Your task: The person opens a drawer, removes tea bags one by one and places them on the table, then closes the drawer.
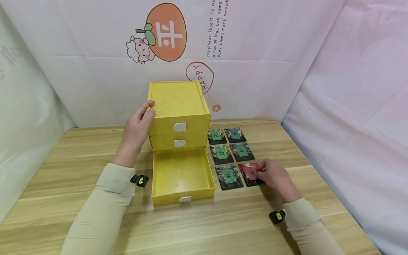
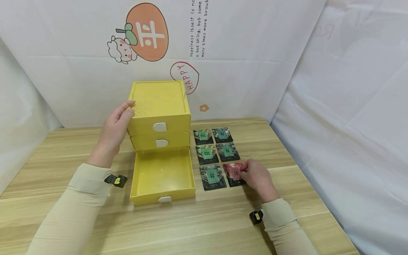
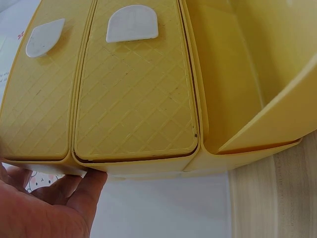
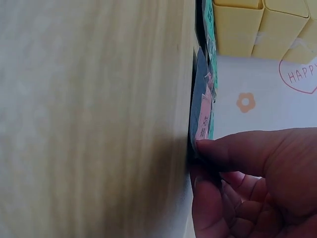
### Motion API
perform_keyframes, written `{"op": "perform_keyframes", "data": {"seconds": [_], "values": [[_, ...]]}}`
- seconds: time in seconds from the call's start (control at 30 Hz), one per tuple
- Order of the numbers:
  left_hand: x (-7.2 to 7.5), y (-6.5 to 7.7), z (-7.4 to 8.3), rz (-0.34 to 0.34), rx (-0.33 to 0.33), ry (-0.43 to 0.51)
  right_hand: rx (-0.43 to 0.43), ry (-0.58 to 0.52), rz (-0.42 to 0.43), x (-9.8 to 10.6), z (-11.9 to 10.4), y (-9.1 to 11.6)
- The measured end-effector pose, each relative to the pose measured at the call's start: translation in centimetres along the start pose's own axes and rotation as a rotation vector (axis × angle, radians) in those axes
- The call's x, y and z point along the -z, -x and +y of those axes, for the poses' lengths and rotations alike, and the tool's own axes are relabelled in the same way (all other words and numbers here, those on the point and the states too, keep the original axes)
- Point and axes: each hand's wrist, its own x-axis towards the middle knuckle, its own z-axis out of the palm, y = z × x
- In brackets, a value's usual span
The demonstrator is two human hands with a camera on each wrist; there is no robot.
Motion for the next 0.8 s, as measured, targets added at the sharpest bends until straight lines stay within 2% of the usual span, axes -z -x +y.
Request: {"op": "perform_keyframes", "data": {"seconds": [0.8], "values": [[0.05, 0.07, 0.19, -0.002, 0.014, 0.008, -0.041, 0.083, 0.001, 0.22, -0.38, 0.46]]}}
